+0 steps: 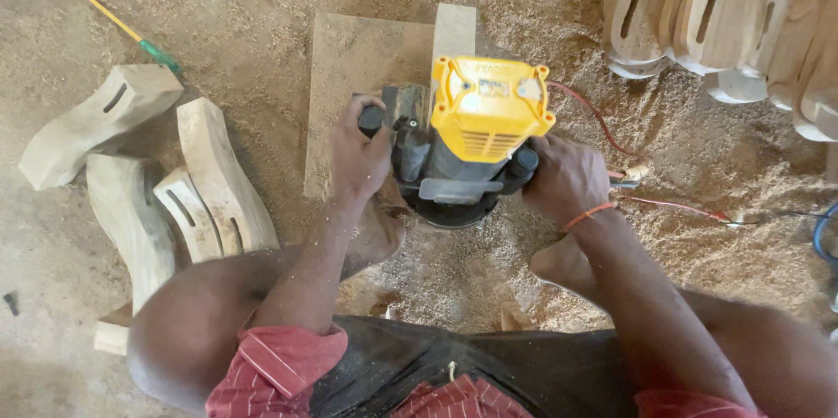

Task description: The person sits on the floor and uses a handheld electric router to shape a rectangular wood piece held in a small vise, guiding the tool along the wood's edge and surface while sawdust accumulates around the work area. Finished curved wooden components lie nearby.

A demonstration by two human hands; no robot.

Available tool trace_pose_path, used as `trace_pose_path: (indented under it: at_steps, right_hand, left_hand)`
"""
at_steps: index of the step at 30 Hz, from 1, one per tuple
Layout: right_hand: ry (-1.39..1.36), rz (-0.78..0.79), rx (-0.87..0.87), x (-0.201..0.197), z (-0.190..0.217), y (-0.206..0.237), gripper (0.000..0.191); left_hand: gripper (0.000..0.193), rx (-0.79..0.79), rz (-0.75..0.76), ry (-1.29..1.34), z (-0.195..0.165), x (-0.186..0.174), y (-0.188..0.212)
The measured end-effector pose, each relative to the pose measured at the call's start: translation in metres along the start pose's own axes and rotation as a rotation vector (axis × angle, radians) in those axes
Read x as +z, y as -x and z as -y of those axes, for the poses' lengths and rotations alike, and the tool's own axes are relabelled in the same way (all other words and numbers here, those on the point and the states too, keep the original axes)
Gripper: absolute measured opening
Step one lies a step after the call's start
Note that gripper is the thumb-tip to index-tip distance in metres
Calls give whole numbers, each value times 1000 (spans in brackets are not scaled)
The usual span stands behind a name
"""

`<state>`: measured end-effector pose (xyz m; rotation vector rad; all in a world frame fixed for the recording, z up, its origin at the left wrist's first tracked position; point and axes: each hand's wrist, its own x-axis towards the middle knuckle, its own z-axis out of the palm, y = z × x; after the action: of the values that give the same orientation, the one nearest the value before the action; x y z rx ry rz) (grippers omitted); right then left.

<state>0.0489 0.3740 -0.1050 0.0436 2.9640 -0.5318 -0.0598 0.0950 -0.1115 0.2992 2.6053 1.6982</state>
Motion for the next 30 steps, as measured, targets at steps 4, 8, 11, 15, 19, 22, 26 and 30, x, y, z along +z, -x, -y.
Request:
trace_pose_path:
  at_steps: [4,8,11,15,19,22,26,30]
  right_hand:
    - [58,33,28,24,4,20,24]
    - [-71,-219,-110,33,5,38,35]
    - [53,-100,-98,25,7,34,28]
    - [130,234,85,5,13,7,37]
    - [114,374,184,-16,4,-13,49]
    - [72,239,91,-23,0,-18,50]
    - [87,234,125,-20,1,-17,43]
    - [29,53,26,-3,1,-2,33]
  left_hand:
    - [24,71,-25,-58,9,-4,25]
    - [29,122,-28,17,16,0,46]
    - [31,157,-26,-22,15,2,41]
    - [26,-96,48,-90,4,-6,21]
    - [11,-42,63,-53,3,1,-6]
    - [19,-121,90,-63,3,1,-19]
    - [18,-43,28,-73,-2,1,-18]
    - [13,-173,36,-28,-5,-1,0]
